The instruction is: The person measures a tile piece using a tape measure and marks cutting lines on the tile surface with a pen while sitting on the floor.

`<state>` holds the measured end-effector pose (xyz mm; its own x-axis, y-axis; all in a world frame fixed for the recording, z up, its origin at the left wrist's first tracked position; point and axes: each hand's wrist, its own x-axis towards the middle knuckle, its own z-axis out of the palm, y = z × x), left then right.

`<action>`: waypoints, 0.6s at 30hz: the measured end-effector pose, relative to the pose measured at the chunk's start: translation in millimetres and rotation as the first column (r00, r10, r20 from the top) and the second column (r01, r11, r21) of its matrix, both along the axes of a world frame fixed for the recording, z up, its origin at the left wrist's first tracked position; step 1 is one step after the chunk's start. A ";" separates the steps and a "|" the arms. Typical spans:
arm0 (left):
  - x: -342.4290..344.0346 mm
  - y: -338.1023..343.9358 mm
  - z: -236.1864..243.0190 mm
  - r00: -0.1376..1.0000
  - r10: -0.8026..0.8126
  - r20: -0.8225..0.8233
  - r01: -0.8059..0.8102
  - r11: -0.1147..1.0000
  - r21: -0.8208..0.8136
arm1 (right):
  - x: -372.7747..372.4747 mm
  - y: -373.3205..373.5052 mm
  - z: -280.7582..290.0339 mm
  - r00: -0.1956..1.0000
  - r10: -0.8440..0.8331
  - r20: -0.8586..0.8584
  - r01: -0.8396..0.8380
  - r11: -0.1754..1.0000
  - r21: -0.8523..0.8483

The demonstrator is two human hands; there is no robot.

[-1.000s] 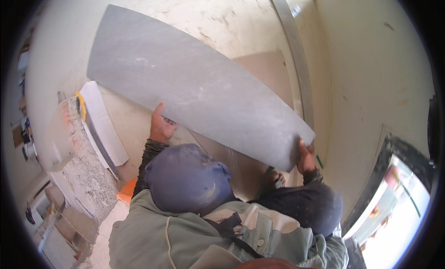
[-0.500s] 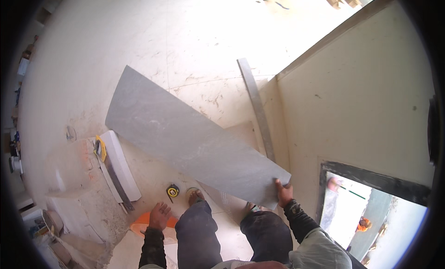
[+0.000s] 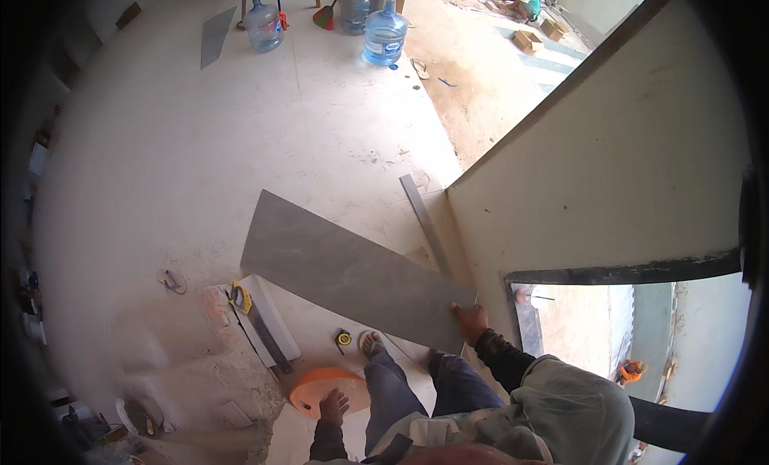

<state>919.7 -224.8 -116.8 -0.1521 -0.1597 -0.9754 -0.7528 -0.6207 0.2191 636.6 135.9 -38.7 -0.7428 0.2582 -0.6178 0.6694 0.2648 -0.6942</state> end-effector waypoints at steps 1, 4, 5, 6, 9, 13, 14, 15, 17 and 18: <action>-7.9 -6.2 2.2 0.994 0.093 -0.060 -0.086 0.990 0.109 | -4.7 -20.4 27.0 1.000 0.025 -0.015 -0.024 1.000 0.011; -54.5 -7.7 23.9 0.951 0.240 -0.197 -0.179 0.942 0.283 | -17.3 -71.5 93.4 0.978 0.114 -0.172 -0.123 0.991 -0.045; -76.7 -11.6 29.6 0.930 0.316 -0.188 -0.225 0.893 0.390 | -26.4 -89.9 108.4 0.964 0.160 -0.210 -0.168 0.986 -0.017; -96.0 -13.3 38.7 0.908 0.387 -0.159 -0.265 0.826 0.497 | -31.8 -106.7 121.9 0.950 0.206 -0.235 -0.207 0.978 0.020; -178.2 -11.1 92.0 0.779 0.618 -0.106 -0.420 0.640 0.643 | -51.9 -158.3 174.5 0.934 0.191 -0.301 -0.202 0.979 -0.004; -274.3 -27.0 117.2 0.599 0.770 -0.220 -0.437 0.544 0.716 | -95.8 -185.8 193.8 0.878 0.316 -0.361 -0.295 0.949 0.112; -293.3 -35.7 118.6 0.553 0.756 -0.350 -0.382 0.603 0.700 | -107.1 -196.0 217.4 0.876 0.318 -0.364 -0.321 0.946 0.052; -309.2 -39.9 118.8 0.499 0.728 -0.471 -0.327 0.661 0.675 | -119.8 -201.4 237.6 0.875 0.317 -0.367 -0.342 0.940 -0.005; -320.1 -38.1 119.0 0.524 0.163 -0.836 -0.083 0.987 0.140 | -153.1 -203.2 256.2 0.857 0.413 -0.308 -0.432 0.902 0.005; -331.9 -37.4 120.9 0.535 0.191 -0.823 -0.077 0.981 0.177 | -172.6 -206.3 263.8 0.843 0.459 -0.280 -0.477 0.879 0.005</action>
